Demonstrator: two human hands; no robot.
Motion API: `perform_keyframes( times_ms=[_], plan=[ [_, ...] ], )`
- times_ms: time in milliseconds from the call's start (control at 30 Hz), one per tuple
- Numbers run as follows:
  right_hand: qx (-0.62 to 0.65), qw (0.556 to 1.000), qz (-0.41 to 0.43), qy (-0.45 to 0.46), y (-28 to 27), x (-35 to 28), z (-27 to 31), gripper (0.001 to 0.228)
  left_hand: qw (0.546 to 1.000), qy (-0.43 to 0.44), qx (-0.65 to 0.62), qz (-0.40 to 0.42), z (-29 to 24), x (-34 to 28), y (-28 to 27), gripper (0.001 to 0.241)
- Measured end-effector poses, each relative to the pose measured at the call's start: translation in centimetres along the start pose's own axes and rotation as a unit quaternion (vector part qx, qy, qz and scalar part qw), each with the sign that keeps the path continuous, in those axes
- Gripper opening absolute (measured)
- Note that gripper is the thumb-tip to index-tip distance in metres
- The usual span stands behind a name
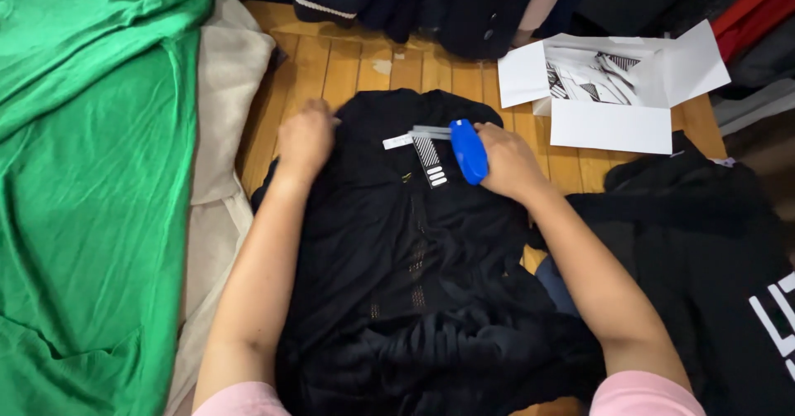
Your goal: The person folds a green long-sleeved shirt and a black long-sleeved shirt on a wooden table. They smooth the fabric, fold the sleeves, and fold the shirts in half. A blue glue gun is used to attach a tag to the black shirt.
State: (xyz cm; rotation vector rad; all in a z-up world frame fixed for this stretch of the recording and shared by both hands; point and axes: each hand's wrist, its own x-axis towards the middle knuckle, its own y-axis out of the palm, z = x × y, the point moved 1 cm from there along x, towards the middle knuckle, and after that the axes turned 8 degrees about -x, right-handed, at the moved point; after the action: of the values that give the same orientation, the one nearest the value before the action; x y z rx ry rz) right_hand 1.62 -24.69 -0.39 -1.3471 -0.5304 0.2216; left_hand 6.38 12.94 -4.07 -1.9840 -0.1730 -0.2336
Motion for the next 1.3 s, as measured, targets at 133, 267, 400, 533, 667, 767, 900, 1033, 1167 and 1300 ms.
perform_keyframes(
  times_ms=[133, 267, 400, 533, 667, 767, 900, 1033, 1167, 1300],
  plan=[
    [-0.011, 0.998, 0.051, 0.036, -1.2, -0.5, -1.7, 0.058, 0.997, 0.0, -0.009, -0.077, 5.6, 1.7, -1.3, 0.026],
    [-0.02, 0.997, 0.065, 0.032, -0.1, -0.5, -2.1, 0.062, 0.99, 0.039, 0.058, -0.123, 1.6, -0.3, -3.7, 0.024],
    [-0.092, 0.995, -0.038, 0.016, -0.2, 0.0, -0.9, 0.052, 0.965, 0.178, -0.04, -0.187, -2.9, -0.4, -3.6, 0.019],
    [-0.093, 0.993, -0.061, 0.031, -1.7, -0.2, 2.2, 0.038, 0.96, 0.172, -0.21, 0.064, -13.2, -4.4, -6.8, 0.034],
    [-0.144, 0.986, -0.08, 0.011, -2.5, -0.5, 4.1, 0.03, 0.91, 0.095, -0.373, 0.155, -17.4, -6.7, -3.0, 0.04],
    [-0.178, 0.966, -0.178, -0.055, -4.0, -0.4, 5.3, 0.019, 0.853, -0.099, -0.491, 0.145, -17.1, -6.1, 3.3, 0.032],
    [-0.139, 0.975, -0.171, -0.024, -7.5, -0.6, 5.6, 0.086, 0.775, -0.139, -0.606, 0.113, -16.9, -5.1, 3.0, 0.039],
    [0.093, 0.979, -0.125, 0.129, -8.4, 0.1, 2.3, 0.068, 0.717, -0.181, -0.67, 0.068, -16.3, -3.5, -0.8, 0.043],
    [0.32, 0.939, -0.119, 0.053, -6.9, 0.3, -7.7, 0.031, 0.731, -0.179, -0.656, 0.062, -15.6, -0.9, -0.2, 0.046],
    [0.268, 0.952, -0.067, 0.131, -15.3, -3.3, -13.6, 0.02, 0.723, -0.185, -0.662, 0.063, -18.2, 1.3, 1.2, 0.05]
  ],
)
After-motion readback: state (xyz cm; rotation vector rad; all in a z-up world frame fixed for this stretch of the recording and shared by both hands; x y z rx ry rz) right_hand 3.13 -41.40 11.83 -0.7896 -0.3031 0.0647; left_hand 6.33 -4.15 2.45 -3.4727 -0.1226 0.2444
